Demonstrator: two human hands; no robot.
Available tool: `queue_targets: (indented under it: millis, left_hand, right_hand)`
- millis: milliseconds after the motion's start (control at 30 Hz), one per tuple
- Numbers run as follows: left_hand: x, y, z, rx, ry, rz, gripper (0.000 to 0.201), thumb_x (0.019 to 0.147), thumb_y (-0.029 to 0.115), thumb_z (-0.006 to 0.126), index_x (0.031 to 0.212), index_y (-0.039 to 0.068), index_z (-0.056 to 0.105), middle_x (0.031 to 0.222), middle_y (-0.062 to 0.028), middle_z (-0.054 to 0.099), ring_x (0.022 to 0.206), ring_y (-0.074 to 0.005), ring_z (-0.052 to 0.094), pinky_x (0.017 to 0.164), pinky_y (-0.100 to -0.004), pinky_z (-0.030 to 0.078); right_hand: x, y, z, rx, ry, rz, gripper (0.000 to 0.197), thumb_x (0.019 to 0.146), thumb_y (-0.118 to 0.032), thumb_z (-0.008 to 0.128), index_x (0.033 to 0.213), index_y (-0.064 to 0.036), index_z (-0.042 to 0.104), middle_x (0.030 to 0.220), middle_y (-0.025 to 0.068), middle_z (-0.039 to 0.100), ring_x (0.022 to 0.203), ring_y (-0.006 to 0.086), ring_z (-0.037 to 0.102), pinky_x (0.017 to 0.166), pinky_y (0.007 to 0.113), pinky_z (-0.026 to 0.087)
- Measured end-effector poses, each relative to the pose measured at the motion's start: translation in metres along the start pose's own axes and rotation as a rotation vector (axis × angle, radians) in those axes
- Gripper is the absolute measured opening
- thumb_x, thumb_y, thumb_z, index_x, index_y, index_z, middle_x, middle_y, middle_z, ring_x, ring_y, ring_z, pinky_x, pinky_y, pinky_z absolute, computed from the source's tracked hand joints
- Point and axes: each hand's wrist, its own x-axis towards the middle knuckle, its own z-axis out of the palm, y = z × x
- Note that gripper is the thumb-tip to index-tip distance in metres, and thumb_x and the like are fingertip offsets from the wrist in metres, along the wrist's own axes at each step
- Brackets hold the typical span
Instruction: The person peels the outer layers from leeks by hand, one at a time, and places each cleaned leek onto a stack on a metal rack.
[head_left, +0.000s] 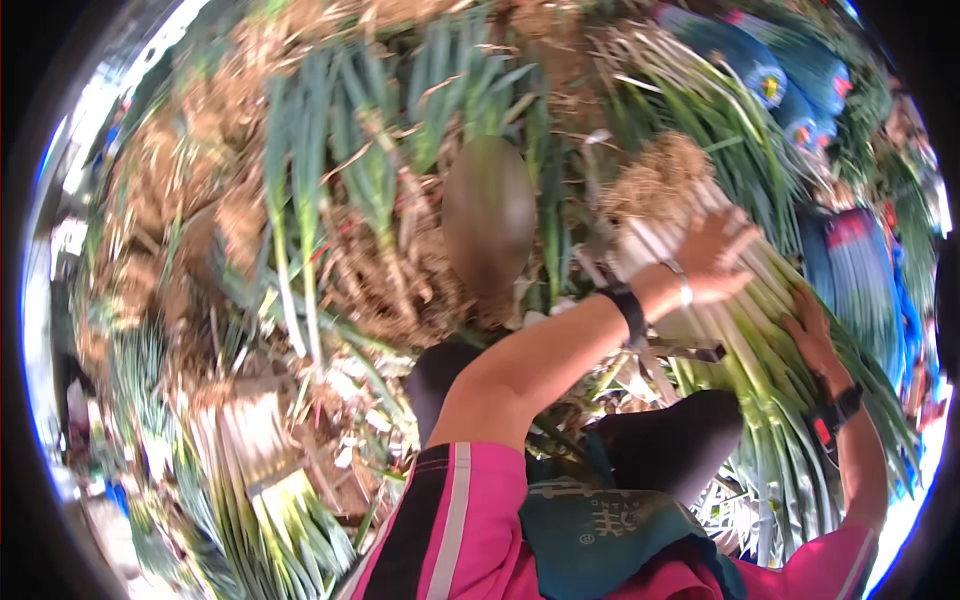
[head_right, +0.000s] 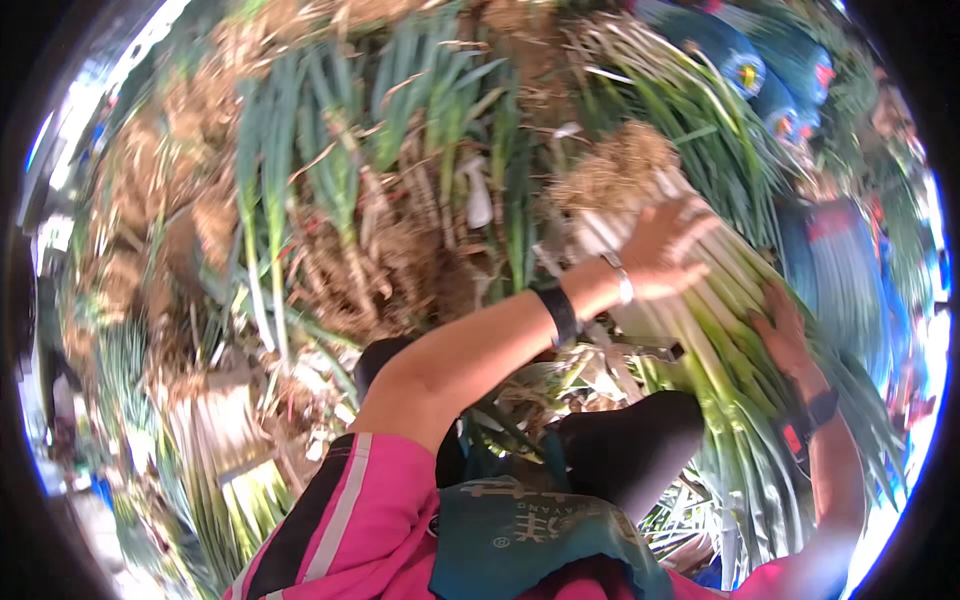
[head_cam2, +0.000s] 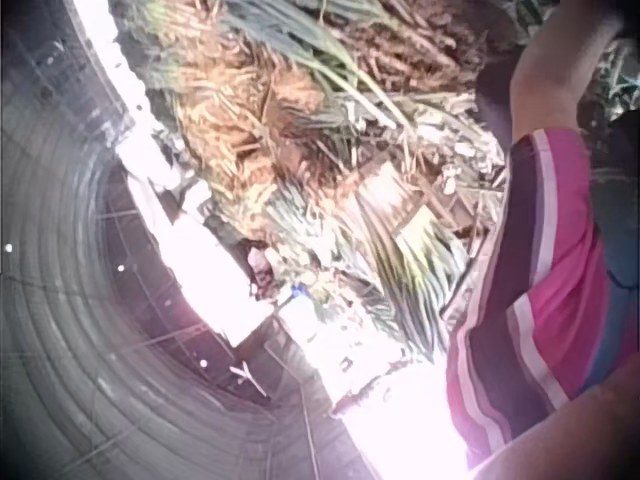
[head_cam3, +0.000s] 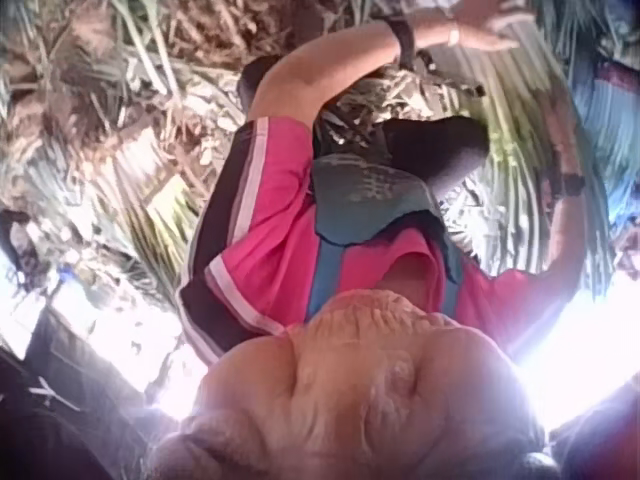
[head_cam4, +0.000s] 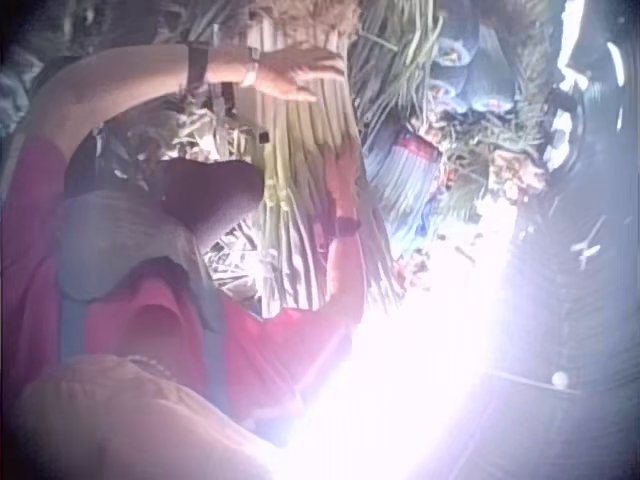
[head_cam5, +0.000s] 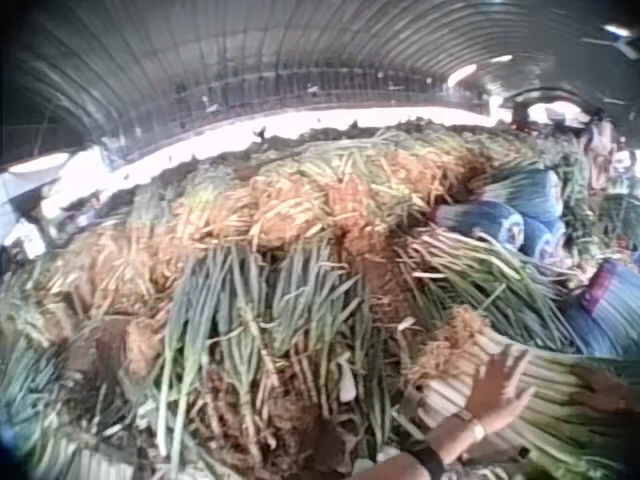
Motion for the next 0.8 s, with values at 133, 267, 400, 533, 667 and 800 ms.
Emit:
queue_targets:
  millis: [133,267,400,533,667,800]
  left_hand:
    - [-0.047,0.077,-0.080,-0.339,0.030,0.106,0.054,0.081,0.022,0.065,0.129,0.006,0.046,0.135,-0.0193,0.040,0.125,-0.0369,0.041,0.106,-0.0431,0.035]
    - [-0.100,0.096,-0.129,-0.458,0.165,0.122,0.050,0.080,0.011,0.063,0.127,0.005,0.045,0.132,-0.0215,0.040,0.117,-0.0408,0.047,0.098,-0.0447,0.042]
    - [-0.132,0.101,-0.169,-0.444,0.487,-0.017,0.046,0.079,0.005,0.059,0.122,0.002,0.044,0.127,-0.0241,0.040,0.112,-0.0438,0.047,0.093,-0.0472,0.042]
    - [-0.136,0.111,-0.211,-0.393,0.822,0.087,0.043,0.077,0.000,0.054,0.119,0.001,0.044,0.125,-0.0236,0.041,0.113,-0.0435,0.046,0.095,-0.0448,0.040]
    - [-0.155,0.096,-0.239,-0.421,0.993,-0.054,0.036,0.078,-0.003,0.050,0.114,0.000,0.046,0.120,-0.0223,0.043,0.106,-0.0406,0.050,0.088,-0.0408,0.043]
    - [-0.162,0.094,-0.265,-0.513,1.017,-0.109,0.034,0.078,-0.005,0.048,0.112,0.000,0.047,0.117,-0.0206,0.044,0.099,-0.0382,0.052,0.082,-0.0382,0.045]
  right_hand:
    - [0.010,0.009,-0.010,0.330,-0.032,-0.125,0.063,0.086,-0.026,0.058,0.139,-0.0007,0.036,0.149,0.0153,0.027,0.139,0.0265,0.023,0.113,0.038,0.016]
    - [0.021,0.010,-0.039,0.579,-0.253,-0.110,0.069,0.082,-0.030,0.065,0.138,-0.0002,0.038,0.144,0.0140,0.036,0.137,0.0236,0.027,0.112,0.037,0.019]
    - [0.009,-0.174,-0.035,0.634,-0.440,-0.299,0.066,0.084,-0.033,0.066,0.135,0.0004,0.042,0.134,0.0147,0.047,0.129,0.0238,0.039,0.107,0.036,0.029]
    - [-0.010,-0.287,0.019,0.835,-0.647,-0.621,0.071,0.085,-0.035,0.068,0.139,-0.0010,0.036,0.133,0.0103,0.048,0.116,0.0204,0.051,0.096,0.031,0.042]
    - [-0.001,-0.461,0.128,0.740,-0.921,-0.346,0.057,0.094,-0.027,0.055,0.140,0.0004,0.035,0.138,0.0142,0.045,0.123,0.0226,0.047,0.101,0.034,0.039]
    - [0.017,-0.564,0.224,0.886,-0.678,-0.678,0.056,0.095,-0.024,0.052,0.140,0.0022,0.033,0.141,0.0166,0.041,0.127,0.0241,0.043,0.102,0.034,0.037]
